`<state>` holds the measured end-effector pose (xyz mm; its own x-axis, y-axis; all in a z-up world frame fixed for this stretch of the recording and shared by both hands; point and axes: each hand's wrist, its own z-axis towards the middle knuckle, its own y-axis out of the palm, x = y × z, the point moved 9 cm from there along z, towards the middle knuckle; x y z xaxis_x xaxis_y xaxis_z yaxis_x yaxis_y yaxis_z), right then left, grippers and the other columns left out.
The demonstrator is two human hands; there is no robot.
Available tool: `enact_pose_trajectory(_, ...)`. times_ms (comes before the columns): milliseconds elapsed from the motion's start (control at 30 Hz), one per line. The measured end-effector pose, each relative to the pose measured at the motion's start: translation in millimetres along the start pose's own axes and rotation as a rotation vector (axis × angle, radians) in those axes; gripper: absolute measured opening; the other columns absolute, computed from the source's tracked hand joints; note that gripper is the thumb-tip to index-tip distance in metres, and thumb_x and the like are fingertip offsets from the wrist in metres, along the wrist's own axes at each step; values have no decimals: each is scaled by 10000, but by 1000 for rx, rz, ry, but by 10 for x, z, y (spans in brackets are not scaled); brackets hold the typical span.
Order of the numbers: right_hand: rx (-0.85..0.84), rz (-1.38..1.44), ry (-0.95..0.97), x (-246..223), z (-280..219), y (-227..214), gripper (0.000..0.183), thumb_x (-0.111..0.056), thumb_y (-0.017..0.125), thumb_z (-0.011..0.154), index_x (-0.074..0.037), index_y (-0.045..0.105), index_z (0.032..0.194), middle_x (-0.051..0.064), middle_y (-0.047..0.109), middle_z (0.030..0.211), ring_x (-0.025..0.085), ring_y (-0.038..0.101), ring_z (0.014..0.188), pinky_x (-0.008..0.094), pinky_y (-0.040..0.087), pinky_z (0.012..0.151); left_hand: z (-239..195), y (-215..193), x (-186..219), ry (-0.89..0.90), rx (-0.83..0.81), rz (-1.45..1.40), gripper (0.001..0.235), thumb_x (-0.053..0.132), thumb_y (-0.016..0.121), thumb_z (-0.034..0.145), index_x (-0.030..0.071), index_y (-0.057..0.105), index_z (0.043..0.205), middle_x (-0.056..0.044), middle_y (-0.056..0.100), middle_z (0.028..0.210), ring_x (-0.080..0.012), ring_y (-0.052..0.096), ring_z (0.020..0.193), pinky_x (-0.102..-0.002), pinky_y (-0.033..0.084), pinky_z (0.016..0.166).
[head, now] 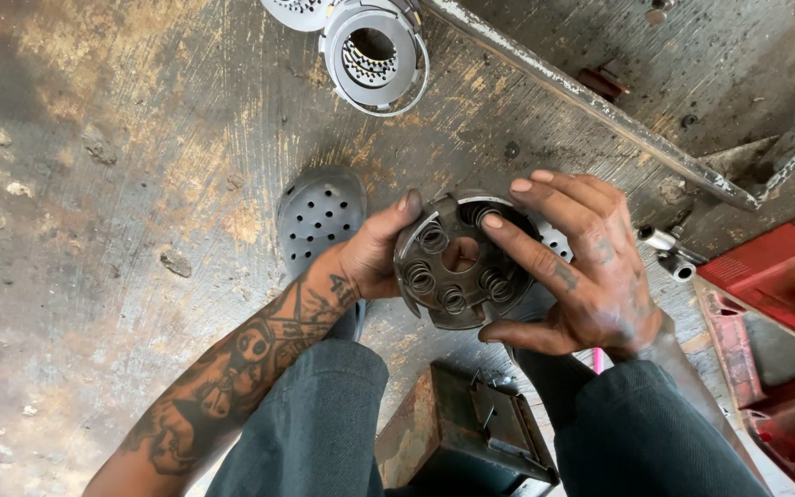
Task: Cleaning and inspecting motorcycle engine components, specifically the clutch assembly.
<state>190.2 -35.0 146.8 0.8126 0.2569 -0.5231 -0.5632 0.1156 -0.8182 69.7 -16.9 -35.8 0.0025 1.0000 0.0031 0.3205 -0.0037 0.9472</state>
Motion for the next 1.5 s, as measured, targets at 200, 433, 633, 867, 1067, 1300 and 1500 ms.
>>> enact_pose_trajectory(200,57,13,-31,7,-40,37,862,-783,634,815,-107,633,1350,226,537,1401,388,529,1318,648,471,1142,-15,-8,65,25,9,35,772,605,630,935,-56,606,1332,-176,745,1053,-240,742,904,-372,628,792)
enact_pose_trajectory(433,237,107,-54,19,-157,-51,750,-721,559,875,-67,642,1233,220,551,1313,361,534,1251,619,470,1104,-21,-83,143,43,5,-20,873,621,635,914,-76,519,1426,-187,714,1100,-204,743,913,-313,635,769)
enact_pose_trajectory(633,436,201,71,342,-236,-180,626,-603,490,981,-37,532,1247,194,476,1301,334,510,1237,591,508,1105,-54,253,431,99,-136,140,1060,769,707,783,65,453,1534,-323,546,1402,-511,562,1239,-702,496,1000)
enact_pose_trajectory(867,470,381,321,572,-266,-248,487,-332,567,989,56,493,1274,225,473,1318,351,520,1280,524,474,1167,-297,690,690,92,-271,-235,1254,625,765,727,52,156,1661,-427,426,1430,-513,606,1166,-475,640,893)
enact_pose_trajectory(1067,491,371,403,744,-758,-272,427,-151,599,983,84,485,1321,234,521,1270,343,560,1174,460,470,1090,-546,659,950,298,-211,-252,1316,729,653,733,26,75,1683,-420,493,1367,-529,608,1164,-563,611,872)
enact_pose_trajectory(1300,493,209,621,659,-1611,-486,508,-83,762,877,69,600,1334,204,689,1119,351,669,1022,458,509,897,-576,763,1053,421,269,-90,1100,834,542,749,59,447,1525,-301,522,1453,-494,572,1219,-609,548,863)
enact_pose_trajectory(1500,610,298,826,400,-2439,-778,442,80,681,910,26,574,1336,152,697,1048,236,660,924,342,521,887,-487,1470,1013,406,218,83,1002,799,430,855,45,459,1514,-301,562,1401,-445,616,1178,-562,617,764)
